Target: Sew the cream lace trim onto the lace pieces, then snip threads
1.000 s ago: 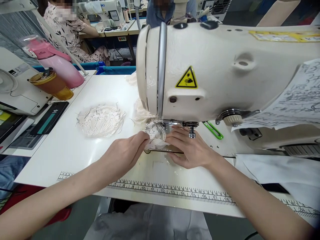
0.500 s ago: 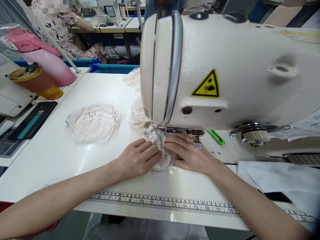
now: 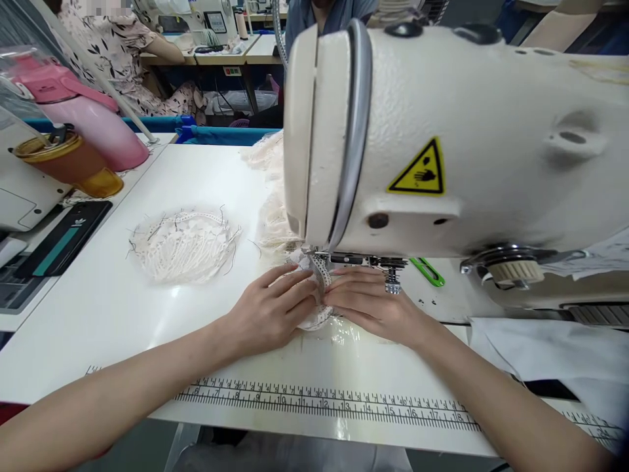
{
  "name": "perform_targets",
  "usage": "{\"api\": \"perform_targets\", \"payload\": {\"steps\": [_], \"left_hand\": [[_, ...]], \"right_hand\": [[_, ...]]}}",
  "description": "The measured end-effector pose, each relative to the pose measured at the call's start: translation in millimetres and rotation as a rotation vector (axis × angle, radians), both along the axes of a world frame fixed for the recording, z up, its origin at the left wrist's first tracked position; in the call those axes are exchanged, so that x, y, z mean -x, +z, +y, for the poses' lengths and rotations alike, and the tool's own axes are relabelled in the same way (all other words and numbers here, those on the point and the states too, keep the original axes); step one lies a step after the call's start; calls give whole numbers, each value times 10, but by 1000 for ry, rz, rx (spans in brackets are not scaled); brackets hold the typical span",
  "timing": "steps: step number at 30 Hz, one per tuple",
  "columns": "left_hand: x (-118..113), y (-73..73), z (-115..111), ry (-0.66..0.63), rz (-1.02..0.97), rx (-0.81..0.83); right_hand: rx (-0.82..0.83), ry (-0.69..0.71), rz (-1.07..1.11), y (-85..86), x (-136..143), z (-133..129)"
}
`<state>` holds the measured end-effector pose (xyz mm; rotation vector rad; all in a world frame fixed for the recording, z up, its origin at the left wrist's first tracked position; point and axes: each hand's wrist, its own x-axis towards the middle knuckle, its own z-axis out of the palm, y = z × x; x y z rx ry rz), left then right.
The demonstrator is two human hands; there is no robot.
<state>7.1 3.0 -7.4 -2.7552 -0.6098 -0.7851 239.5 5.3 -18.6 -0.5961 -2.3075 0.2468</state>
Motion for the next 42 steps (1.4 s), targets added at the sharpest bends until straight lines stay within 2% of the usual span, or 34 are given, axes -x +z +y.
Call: {"api": "perform_targets", "payload": {"steps": [5, 21, 25, 31, 38, 42], "left_hand": [[20, -41, -7, -32, 41, 129], [-25, -50, -6, -9, 52, 122], [-50, -76, 0, 3, 45, 122], [-79, -76, 14, -2, 20, 94], [-15, -39, 22, 6, 27, 111], [27, -34, 33, 50, 23, 151]], "right_hand": [[-15, -25, 0, 1, -8, -8], [0, -101, -98, 10, -35, -10], [-18, -157, -133, -6, -50, -8], [37, -146, -148, -42, -66, 18], [-62, -96, -124, 26, 33, -44], [-93, -143, -170, 14, 117, -98]]}}
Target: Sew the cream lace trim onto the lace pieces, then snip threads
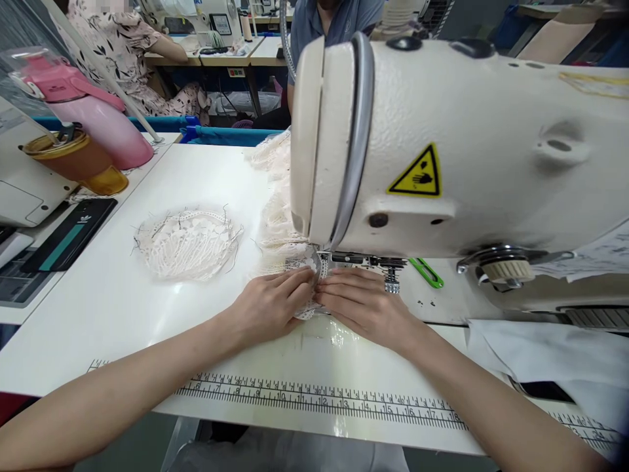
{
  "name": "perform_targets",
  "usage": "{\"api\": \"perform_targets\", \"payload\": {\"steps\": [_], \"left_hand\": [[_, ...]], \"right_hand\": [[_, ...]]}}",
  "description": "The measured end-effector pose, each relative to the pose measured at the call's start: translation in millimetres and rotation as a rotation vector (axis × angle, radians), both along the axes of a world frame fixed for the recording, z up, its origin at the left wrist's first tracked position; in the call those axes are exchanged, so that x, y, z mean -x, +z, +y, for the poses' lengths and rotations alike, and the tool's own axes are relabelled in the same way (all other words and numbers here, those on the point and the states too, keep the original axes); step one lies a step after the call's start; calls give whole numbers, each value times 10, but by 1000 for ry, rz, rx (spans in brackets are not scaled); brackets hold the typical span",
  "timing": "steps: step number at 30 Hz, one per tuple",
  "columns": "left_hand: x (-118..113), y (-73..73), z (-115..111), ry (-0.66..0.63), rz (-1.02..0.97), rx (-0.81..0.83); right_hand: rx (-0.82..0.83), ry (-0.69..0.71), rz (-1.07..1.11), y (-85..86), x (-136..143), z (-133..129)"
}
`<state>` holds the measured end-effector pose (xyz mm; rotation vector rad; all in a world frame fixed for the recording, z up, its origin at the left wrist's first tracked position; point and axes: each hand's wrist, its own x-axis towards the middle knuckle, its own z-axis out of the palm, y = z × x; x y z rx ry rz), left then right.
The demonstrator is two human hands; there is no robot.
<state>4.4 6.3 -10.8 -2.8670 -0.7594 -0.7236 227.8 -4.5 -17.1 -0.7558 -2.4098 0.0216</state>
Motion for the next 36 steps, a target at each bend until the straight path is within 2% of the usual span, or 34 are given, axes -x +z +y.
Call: {"api": "perform_targets", "payload": {"steps": [8, 24, 31, 36], "left_hand": [[2, 2, 23, 101, 34, 57], [-35, 3, 31, 179, 85, 37], [-29, -49, 26, 147, 95, 34], [-31, -52, 24, 120, 102, 36]], "right_hand": [[52, -50, -26, -67, 43, -14], [64, -44, -25, -73, 23, 37], [-7, -39, -38, -80, -1, 94], [11, -46, -49, -100, -33, 100]]}}
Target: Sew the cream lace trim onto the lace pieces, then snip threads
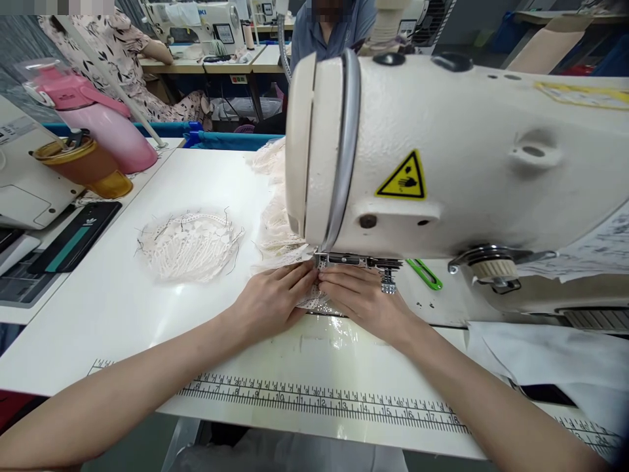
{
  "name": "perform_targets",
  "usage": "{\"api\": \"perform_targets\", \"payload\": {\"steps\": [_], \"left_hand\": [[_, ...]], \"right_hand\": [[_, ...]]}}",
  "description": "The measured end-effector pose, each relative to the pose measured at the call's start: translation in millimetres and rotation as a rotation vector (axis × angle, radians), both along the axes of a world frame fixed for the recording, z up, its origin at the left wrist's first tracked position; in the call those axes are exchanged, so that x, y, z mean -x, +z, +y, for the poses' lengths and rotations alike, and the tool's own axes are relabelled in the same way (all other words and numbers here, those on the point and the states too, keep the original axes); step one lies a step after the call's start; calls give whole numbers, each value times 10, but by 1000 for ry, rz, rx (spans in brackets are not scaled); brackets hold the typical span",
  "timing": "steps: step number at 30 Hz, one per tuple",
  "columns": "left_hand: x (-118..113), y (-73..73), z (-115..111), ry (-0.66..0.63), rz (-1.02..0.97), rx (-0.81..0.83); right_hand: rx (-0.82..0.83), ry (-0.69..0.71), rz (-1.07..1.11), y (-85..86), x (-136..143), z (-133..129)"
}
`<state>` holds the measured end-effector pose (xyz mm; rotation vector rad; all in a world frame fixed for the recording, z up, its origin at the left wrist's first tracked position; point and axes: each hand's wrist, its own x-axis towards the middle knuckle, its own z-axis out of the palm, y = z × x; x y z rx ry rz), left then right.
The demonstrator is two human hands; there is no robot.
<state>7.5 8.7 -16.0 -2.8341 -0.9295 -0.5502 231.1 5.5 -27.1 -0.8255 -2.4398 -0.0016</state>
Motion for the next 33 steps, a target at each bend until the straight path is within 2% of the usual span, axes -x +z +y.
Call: {"api": "perform_targets", "payload": {"steps": [10, 17, 25, 28, 33], "left_hand": [[-18, -10, 19, -19, -23, 18], [-24, 4, 34, -13, -2, 27], [-31, -8, 72, 15, 21, 71], [-37, 10, 76, -27, -11, 9], [-33, 36, 68, -134, -37, -117]], "right_hand": [[109, -72, 61, 49, -52, 8], [14, -107, 71, 95, -42, 21], [156, -139, 125, 17, -49, 41], [175, -162, 99, 15, -49, 42], [114, -134, -4, 45, -42, 28]]}}
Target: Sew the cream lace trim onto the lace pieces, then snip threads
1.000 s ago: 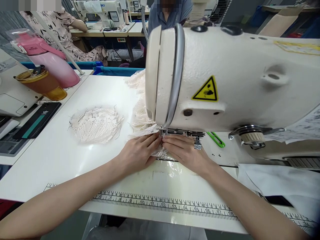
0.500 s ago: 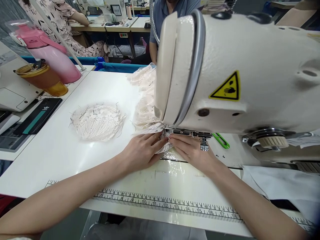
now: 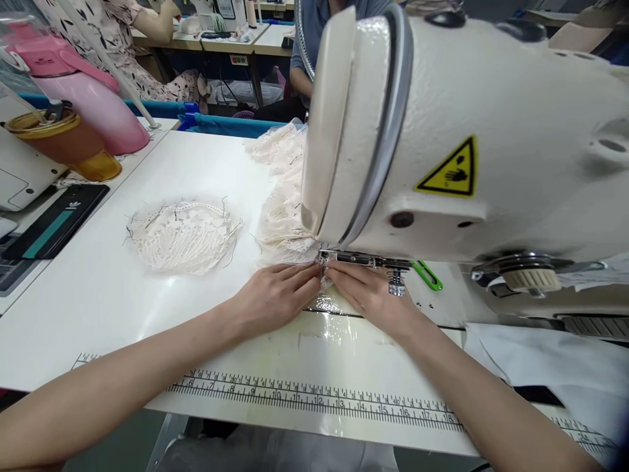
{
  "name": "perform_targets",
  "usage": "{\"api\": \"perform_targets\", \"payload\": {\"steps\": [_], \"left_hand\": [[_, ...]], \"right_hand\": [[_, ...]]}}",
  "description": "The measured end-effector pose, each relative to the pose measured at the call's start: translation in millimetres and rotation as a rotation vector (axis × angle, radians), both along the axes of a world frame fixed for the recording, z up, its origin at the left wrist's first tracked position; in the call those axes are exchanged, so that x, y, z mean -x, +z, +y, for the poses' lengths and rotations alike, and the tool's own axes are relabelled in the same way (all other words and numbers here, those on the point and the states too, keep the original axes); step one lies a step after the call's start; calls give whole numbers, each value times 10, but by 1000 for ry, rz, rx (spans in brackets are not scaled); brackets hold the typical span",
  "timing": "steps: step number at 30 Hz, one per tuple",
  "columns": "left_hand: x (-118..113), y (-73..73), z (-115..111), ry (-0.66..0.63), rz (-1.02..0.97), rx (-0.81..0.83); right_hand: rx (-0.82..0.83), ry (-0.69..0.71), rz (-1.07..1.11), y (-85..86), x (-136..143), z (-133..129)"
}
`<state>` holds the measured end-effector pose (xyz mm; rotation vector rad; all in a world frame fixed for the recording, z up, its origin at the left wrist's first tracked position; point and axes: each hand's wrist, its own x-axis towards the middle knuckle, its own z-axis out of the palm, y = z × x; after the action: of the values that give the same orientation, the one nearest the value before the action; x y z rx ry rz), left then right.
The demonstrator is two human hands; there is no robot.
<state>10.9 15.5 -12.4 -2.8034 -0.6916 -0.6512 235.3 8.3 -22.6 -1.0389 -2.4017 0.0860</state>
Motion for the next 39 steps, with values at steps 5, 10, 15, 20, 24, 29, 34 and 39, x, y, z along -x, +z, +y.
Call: {"api": "perform_targets", "payload": {"steps": [5, 10, 15, 20, 24, 29, 34, 39], "left_hand": [[28, 15, 20, 20, -13, 9], [41, 29, 50, 28, -60, 48], [36, 66, 59, 96, -136, 157], [20, 65, 38, 83, -161, 170], [5, 32, 23, 37, -138, 143], [32, 19, 46, 71, -129, 62], [82, 56, 59, 30, -201, -6], [100, 59, 51, -21, -206, 2]], "right_hand": [[-57, 52, -91, 3, 51, -41], [-149, 32, -131, -4, 103, -65], [-155, -10, -86, 2, 150, -45], [-149, -98, -90, 35, 218, -57], [-157, -73, -60, 66, 249, -67], [-150, -21, -31, 63, 223, -60], [-141, 14, -35, 34, 186, -88], [-148, -63, -28, 14, 179, -87]]}}
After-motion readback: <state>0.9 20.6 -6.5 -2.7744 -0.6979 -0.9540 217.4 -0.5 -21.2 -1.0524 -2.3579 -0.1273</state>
